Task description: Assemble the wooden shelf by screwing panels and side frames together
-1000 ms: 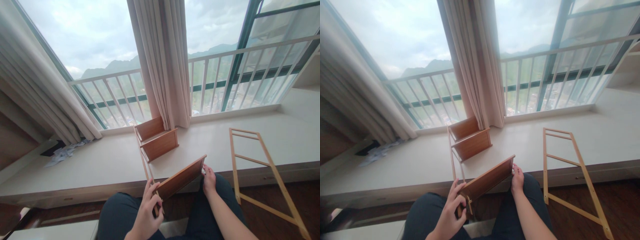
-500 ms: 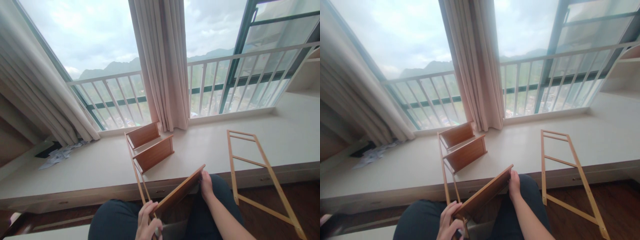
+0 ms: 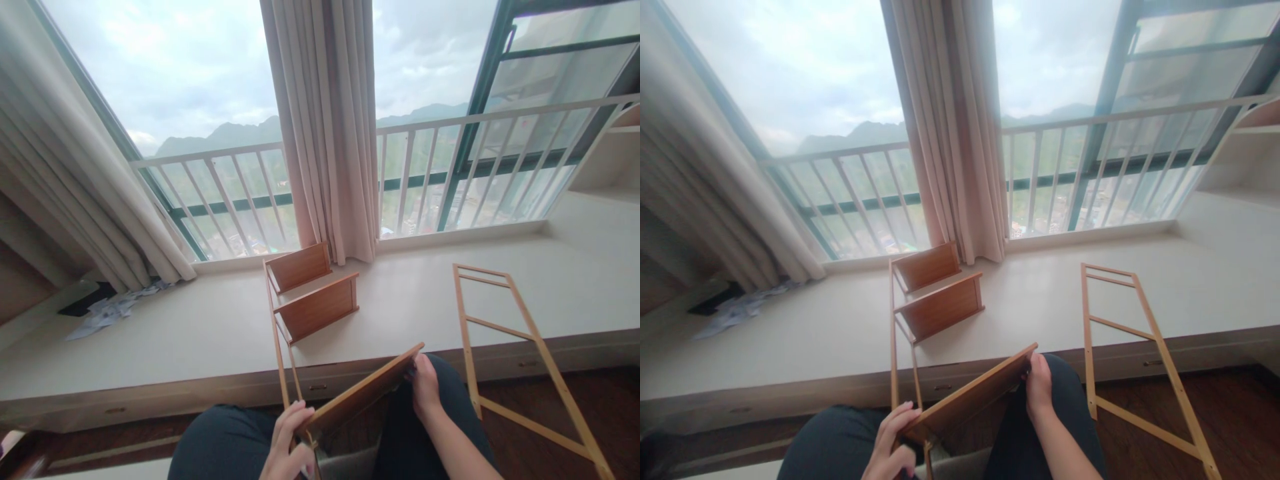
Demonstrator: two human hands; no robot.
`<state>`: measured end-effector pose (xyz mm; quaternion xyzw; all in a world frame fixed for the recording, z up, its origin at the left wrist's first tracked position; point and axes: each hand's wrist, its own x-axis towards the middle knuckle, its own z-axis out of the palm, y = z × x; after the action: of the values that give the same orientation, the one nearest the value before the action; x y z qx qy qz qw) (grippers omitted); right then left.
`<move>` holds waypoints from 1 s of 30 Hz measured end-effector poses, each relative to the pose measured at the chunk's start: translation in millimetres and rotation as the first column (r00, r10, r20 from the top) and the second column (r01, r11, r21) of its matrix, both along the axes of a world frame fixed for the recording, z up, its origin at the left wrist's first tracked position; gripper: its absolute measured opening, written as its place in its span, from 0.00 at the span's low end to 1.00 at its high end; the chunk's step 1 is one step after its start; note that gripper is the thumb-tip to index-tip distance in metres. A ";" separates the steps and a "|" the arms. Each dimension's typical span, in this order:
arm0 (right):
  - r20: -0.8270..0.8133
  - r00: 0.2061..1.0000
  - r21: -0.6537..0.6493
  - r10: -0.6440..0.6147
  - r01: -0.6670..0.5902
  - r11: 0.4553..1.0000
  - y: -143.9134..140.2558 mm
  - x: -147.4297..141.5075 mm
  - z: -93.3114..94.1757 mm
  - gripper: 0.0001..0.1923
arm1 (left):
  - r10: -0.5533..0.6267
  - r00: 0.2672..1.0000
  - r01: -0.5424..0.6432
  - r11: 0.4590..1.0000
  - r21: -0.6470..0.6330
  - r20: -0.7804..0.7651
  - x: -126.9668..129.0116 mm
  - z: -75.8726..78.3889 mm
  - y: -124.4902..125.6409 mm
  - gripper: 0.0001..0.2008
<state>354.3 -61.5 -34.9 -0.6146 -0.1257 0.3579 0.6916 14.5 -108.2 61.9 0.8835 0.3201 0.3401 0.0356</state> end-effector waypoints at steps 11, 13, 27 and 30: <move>0.006 1.000 -0.033 0.009 -0.009 0.999 -0.5 -18.2 10.3 0.21 | -0.204 0.975 0.185 0.965 -0.186 -0.087 -34.9 48.9 58.4 0.14; 0.005 0.999 -0.017 0.042 -0.042 0.999 -6.1 -26.1 8.3 0.22 | -0.254 0.964 0.235 0.953 -0.190 -0.081 -46.2 51.8 69.9 0.15; -0.082 0.991 0.056 0.105 -0.100 0.993 1.3 -54.7 1.4 0.18 | -0.253 0.962 0.240 0.963 -0.121 -0.101 -85.0 32.9 134.3 0.24; -0.094 0.989 0.063 0.117 -0.111 0.992 14.7 -64.9 2.6 0.16 | -0.148 0.986 0.141 0.986 -0.086 -0.073 -98.3 23.5 155.6 0.22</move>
<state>289.4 -46.9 -32.3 -0.5682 -0.1372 0.4226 0.6926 -83.9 47.3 85.4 0.9151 0.2697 0.2880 0.0830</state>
